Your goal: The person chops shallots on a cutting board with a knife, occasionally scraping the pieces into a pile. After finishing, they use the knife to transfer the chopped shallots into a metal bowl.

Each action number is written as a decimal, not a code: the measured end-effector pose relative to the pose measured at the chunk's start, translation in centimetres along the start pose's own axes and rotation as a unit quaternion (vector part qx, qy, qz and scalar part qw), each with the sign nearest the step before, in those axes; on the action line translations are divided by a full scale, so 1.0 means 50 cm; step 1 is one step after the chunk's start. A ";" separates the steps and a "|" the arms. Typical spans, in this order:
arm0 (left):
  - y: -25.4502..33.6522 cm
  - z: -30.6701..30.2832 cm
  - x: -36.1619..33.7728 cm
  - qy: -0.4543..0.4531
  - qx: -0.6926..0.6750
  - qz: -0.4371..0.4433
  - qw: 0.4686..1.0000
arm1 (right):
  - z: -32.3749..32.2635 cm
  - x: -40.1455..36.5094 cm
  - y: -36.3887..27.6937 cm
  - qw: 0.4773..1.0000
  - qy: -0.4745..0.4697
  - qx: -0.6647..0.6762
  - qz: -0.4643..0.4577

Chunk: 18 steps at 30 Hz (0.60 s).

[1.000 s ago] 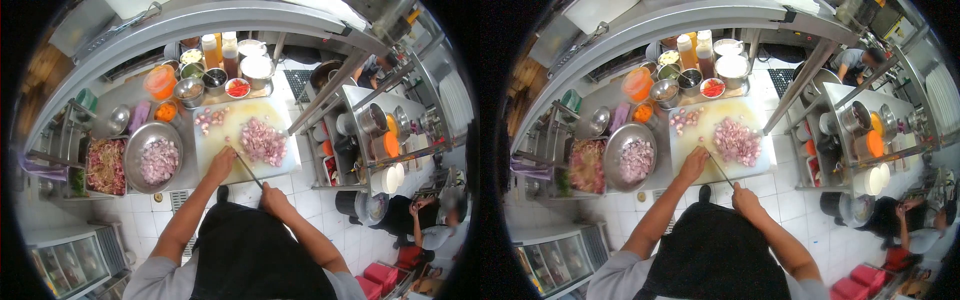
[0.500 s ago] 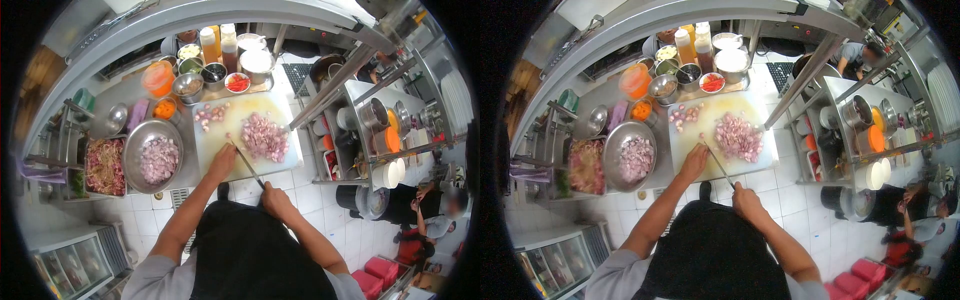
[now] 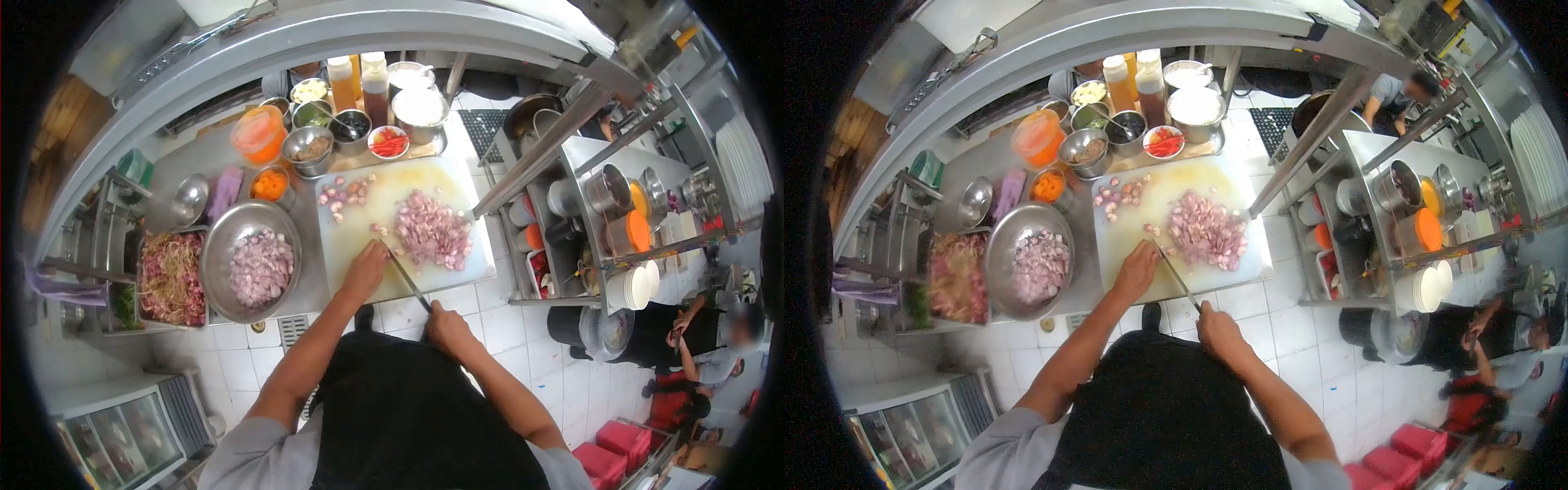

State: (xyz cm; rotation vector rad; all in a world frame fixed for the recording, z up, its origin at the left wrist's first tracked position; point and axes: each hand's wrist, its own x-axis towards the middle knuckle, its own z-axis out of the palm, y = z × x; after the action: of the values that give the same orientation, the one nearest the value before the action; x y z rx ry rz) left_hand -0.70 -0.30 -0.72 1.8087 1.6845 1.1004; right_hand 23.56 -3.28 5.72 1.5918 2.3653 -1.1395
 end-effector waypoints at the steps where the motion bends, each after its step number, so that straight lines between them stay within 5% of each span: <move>1: -0.005 0.000 -0.002 0.008 -0.003 -0.002 1.000 | -0.006 0.001 -0.006 1.000 -0.001 0.000 -0.003; 18: 0.006 -0.016 0.001 0.018 0.007 -0.044 0.999 | -0.016 0.008 0.001 0.999 0.016 0.029 0.006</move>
State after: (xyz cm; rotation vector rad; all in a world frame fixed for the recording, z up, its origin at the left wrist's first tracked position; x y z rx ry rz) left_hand -1.15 -0.45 0.01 1.7154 1.7787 1.0920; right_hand 23.65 -2.46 6.08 1.6518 2.3605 -1.2002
